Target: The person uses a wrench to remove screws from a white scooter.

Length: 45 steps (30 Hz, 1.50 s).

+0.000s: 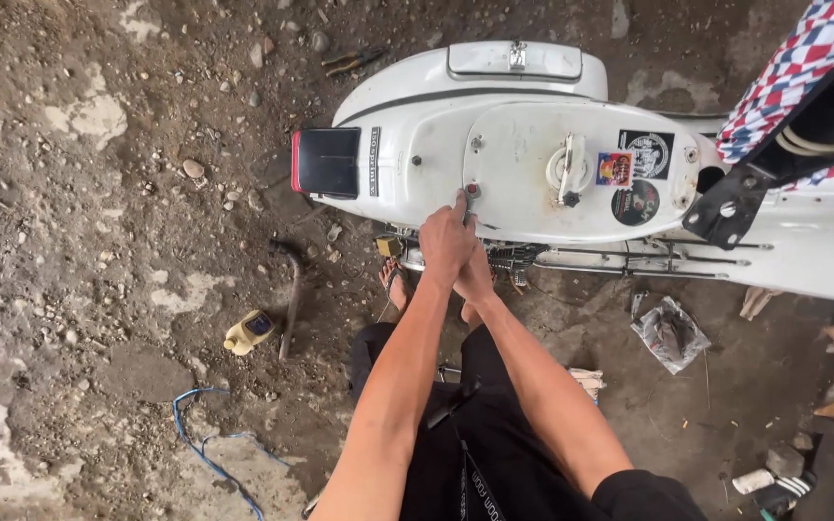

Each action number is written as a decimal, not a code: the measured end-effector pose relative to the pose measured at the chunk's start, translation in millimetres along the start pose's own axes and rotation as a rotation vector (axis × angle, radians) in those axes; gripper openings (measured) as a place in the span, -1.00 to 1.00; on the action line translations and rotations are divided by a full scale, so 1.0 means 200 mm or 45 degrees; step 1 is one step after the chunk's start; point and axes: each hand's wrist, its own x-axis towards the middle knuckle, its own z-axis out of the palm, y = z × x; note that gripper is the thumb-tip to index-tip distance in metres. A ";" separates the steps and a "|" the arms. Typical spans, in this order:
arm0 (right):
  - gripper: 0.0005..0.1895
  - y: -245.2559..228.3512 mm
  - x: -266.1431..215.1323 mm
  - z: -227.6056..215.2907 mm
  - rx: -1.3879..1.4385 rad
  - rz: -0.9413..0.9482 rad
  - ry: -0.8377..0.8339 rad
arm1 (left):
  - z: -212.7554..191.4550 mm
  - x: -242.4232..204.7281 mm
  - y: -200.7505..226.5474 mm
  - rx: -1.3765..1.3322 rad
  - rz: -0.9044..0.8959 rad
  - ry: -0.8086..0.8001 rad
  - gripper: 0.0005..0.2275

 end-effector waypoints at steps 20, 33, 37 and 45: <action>-0.68 0.64 0.19 0.24 -0.366 -0.078 -0.171 | -0.05 0.01 0.10 0.133 -0.202 -0.108 -0.55; -0.76 -0.02 0.07 0.10 0.659 0.004 0.196 | 0.16 0.21 -0.22 0.505 -0.063 -0.051 -0.56; -0.19 -0.19 0.17 0.53 0.736 0.357 0.043 | -0.04 0.18 -0.21 0.676 0.131 -0.163 -0.48; -0.43 -0.03 -0.73 -0.38 0.867 0.073 0.007 | 0.31 -0.47 0.15 0.673 0.301 0.050 -0.45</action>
